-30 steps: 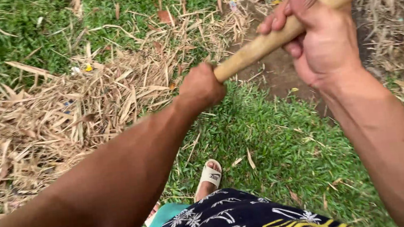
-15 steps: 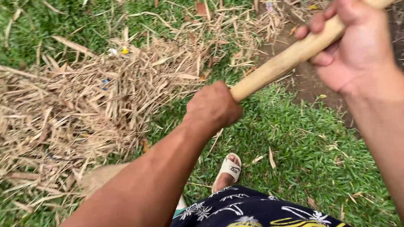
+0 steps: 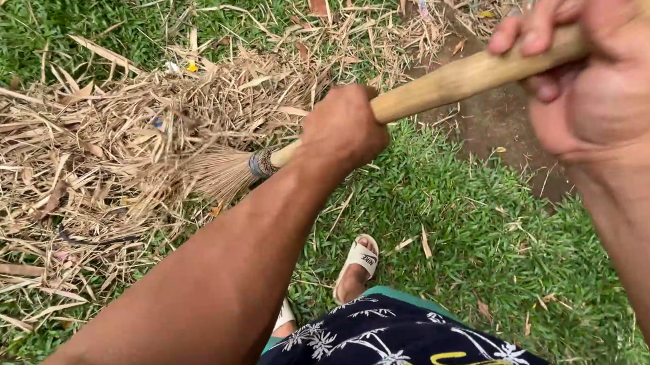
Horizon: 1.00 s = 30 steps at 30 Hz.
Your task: The person sweeps dry leaves and plastic trash across the grass using a broom, occasionally picking up pieces of debris by hand.
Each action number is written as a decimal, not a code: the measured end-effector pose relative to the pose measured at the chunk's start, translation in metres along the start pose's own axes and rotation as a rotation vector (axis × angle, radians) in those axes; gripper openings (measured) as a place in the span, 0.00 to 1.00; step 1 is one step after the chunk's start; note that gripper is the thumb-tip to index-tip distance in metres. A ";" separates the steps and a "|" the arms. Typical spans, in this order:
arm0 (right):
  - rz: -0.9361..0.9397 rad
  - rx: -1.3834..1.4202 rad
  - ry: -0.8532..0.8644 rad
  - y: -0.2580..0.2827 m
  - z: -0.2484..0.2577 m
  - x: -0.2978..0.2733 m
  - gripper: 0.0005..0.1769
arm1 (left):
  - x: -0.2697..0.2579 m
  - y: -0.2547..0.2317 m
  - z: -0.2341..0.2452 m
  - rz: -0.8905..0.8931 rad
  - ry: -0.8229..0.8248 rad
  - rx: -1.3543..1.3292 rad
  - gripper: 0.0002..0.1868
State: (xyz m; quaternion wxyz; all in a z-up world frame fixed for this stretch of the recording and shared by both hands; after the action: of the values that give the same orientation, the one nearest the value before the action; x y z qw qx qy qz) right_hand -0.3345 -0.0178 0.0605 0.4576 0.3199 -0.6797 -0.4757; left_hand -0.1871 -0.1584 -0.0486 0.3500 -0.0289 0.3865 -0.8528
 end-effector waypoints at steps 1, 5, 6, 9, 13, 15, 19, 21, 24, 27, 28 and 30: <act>0.004 -0.001 0.011 0.005 0.005 0.005 0.17 | -0.005 -0.005 0.007 0.002 -0.011 -0.004 0.17; -0.023 0.079 -0.036 0.011 0.017 0.020 0.22 | -0.036 -0.006 0.026 0.022 0.012 0.046 0.16; -0.036 0.110 -0.052 0.008 0.017 0.023 0.24 | -0.048 0.001 0.029 0.060 0.018 0.056 0.17; -0.242 0.183 -0.053 -0.041 -0.057 0.022 0.27 | -0.089 0.067 0.027 0.280 0.092 0.082 0.17; -0.490 0.204 -0.001 -0.104 -0.160 -0.007 0.18 | -0.127 0.175 0.011 0.464 0.098 0.119 0.18; -0.566 0.073 0.167 -0.121 -0.205 -0.029 0.12 | -0.141 0.218 0.000 0.578 0.108 0.132 0.20; -0.306 -0.166 0.301 -0.075 -0.203 -0.023 0.13 | -0.114 0.202 0.004 0.460 -0.059 -0.009 0.19; -0.064 -0.205 0.320 -0.044 -0.181 -0.008 0.17 | -0.094 0.156 0.018 0.331 -0.125 -0.037 0.18; -0.046 -0.028 0.216 -0.010 -0.139 0.011 0.20 | -0.080 0.101 0.038 0.182 -0.062 -0.001 0.20; -0.032 0.085 0.176 -0.007 -0.106 0.028 0.23 | -0.099 0.074 0.062 0.213 -0.029 0.037 0.17; -0.026 0.089 0.171 -0.012 -0.108 0.027 0.23 | -0.104 0.076 0.065 0.210 -0.029 0.044 0.17; -0.075 0.207 0.150 -0.030 -0.115 0.030 0.24 | -0.122 0.093 0.068 0.341 -0.003 0.070 0.19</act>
State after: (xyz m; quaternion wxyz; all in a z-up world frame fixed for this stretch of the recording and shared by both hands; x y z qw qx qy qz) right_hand -0.2391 -0.0945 0.0569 0.4536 0.4253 -0.6764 -0.3947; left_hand -0.0199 -0.1690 -0.0368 0.4912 0.0480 0.3552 -0.7939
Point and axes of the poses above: each hand's wrist, its own x-axis towards the middle knuckle, its own z-axis out of the back of the hand, y = z × x, the point moved 7 cm from there along x, towards the middle knuckle, and after that the axes turned 2 degrees about y, right-handed, at the moved point
